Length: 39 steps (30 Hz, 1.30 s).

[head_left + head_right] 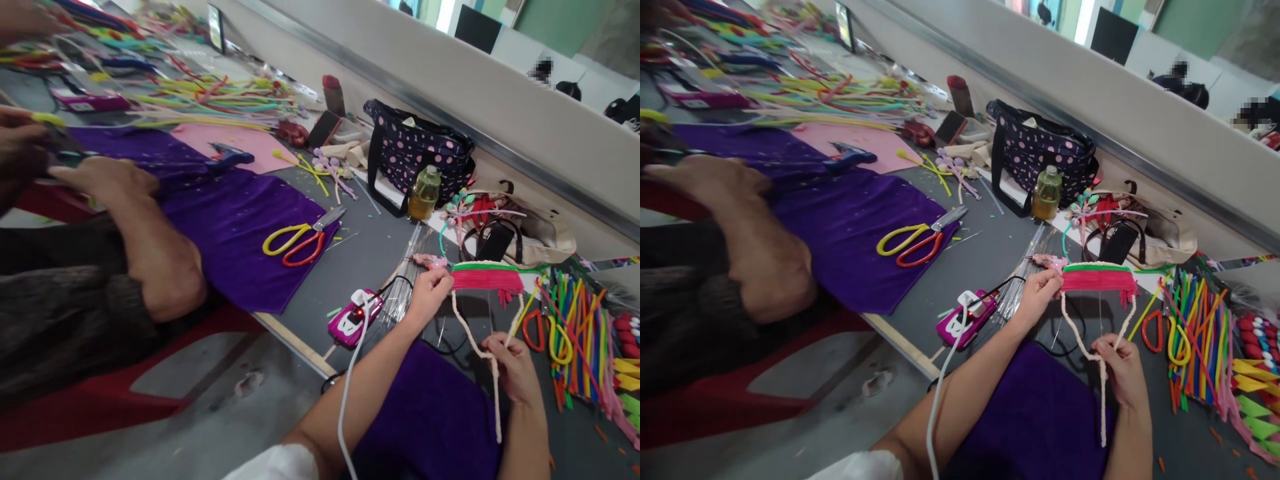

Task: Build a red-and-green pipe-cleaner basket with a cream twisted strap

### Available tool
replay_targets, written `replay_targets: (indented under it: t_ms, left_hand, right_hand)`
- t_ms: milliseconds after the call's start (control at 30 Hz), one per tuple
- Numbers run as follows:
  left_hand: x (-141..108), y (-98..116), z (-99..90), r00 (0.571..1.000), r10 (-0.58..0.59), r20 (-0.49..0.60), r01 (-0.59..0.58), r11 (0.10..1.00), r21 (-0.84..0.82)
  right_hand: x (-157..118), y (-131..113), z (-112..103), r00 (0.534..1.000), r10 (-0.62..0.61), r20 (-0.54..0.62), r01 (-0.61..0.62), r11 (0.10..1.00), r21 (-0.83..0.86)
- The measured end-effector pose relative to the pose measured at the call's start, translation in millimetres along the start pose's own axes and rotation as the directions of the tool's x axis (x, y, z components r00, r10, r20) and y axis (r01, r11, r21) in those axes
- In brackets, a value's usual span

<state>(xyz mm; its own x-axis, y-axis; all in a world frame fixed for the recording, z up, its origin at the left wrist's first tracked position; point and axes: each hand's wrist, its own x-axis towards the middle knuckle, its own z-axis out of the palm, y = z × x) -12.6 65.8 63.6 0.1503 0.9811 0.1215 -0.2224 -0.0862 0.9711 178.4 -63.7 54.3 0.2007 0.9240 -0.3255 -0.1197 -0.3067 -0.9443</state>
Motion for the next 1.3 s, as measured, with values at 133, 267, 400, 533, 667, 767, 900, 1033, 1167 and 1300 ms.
replay_targets:
  t_ms: [133,267,400,533,667,767,900,1033,1167,1300]
  left_hand:
    - [0,0,0.6,1.0,-0.02,-0.003,0.02,1.0,0.003]
    - [0,3,1.5,0.999,-0.034,-0.002,0.034,0.999,-0.005]
    - [1,4,1.4,0.998,-0.059,0.008,0.059,0.993,-0.106]
    - [1,2,0.5,0.996,-0.088,0.032,0.093,0.979,-0.184]
    - [-1,5,0.9,0.995,-0.097,0.038,0.102,0.979,-0.174]
    - [-2,9,2.4,0.995,-0.089,0.039,0.094,0.984,-0.153]
    - [-3,9,4.6,0.993,-0.105,0.053,0.111,0.985,-0.131]
    - [-2,5,6.4,0.99,-0.134,0.054,0.139,0.985,-0.106]
    - [-1,2,6.6,0.989,-0.142,0.039,0.145,0.984,-0.104]
    - [-1,2,4.6,0.984,-0.169,0.057,0.176,0.975,-0.139]
  right_hand:
    - [0,1,-2,1.0,0.004,0.002,-0.004,1.0,-0.006]
    - [1,1,-4,1.0,-0.003,0.009,0.003,1.0,-0.003]
    - [1,1,-4,1.0,0.001,0.017,-0.001,1.0,0.011]
    - [0,1,-3,1.0,0.003,0.018,-0.003,1.0,0.017]
    - [0,0,-3,1.0,0.008,0.014,-0.008,1.0,0.029]
    - [0,-1,-3,1.0,0.006,0.014,-0.006,0.999,0.034]
    - [0,-1,-3,1.0,0.005,0.013,-0.005,0.999,0.033]
    - [-1,-1,-3,1.0,0.004,0.014,-0.004,1.0,0.031]
    - [-1,-2,-2,1.0,-0.001,0.014,0.001,1.0,0.02]
    - [-2,-3,-4,1.0,-0.018,0.001,0.018,1.0,-0.009]
